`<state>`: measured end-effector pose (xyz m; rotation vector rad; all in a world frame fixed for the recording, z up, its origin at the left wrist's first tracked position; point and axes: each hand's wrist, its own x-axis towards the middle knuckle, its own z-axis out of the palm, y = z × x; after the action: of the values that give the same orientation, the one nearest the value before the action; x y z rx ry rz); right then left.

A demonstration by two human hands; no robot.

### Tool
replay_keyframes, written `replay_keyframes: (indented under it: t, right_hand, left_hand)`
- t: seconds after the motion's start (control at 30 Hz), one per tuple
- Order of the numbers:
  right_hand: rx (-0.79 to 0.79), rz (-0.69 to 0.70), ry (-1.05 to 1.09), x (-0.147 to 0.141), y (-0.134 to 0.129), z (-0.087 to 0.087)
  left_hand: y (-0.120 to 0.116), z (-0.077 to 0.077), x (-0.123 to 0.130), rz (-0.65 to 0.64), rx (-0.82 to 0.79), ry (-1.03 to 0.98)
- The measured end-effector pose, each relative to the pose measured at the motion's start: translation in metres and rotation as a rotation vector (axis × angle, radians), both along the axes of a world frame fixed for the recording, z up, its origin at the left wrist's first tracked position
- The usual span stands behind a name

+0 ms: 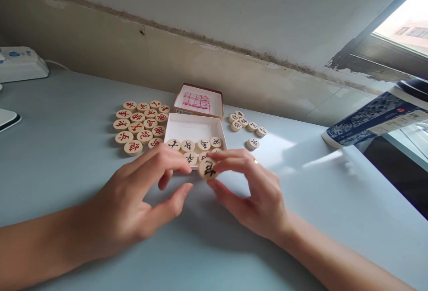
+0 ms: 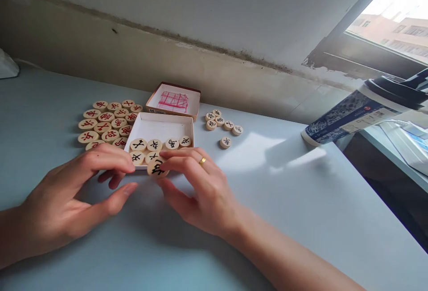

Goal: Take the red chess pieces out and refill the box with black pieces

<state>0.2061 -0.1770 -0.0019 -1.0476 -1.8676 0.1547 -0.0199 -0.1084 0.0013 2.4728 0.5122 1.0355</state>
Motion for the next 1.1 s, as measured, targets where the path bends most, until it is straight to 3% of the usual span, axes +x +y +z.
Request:
replay_keyframes:
  t: [0.13, 0.23, 0.43, 0.67, 0.93, 1.1]
  right_hand:
    - [-0.032, -0.292, -0.027, 0.013, 0.013, -0.003]
    - [-0.122, -0.374, -0.067, 0.021, 0.019, -0.006]
    - [-0.23, -0.386, -0.045, 0.022, 0.021, -0.007]
    - [-0.234, -0.387, -0.031, 0.018, 0.019, -0.007]
    - [-0.243, -0.437, -0.018, 0.026, 0.025, -0.012]
    - [-0.253, -0.414, -0.071, 0.028, 0.028, -0.015]
  left_hand:
    - [0.002, 0.0, 0.0, -0.021, 0.37, 0.143]
    - [0.003, -0.003, 0.003, 0.008, 0.479, 0.231]
    - [0.003, -0.007, 0.002, -0.049, 0.455, 0.235]
    - [0.001, -0.013, 0.0, -0.003, 0.464, 0.227]
    - [0.006, -0.008, 0.001, -0.108, 0.401, 0.186]
    - [0.004, -0.006, 0.002, -0.109, 0.4, 0.176]
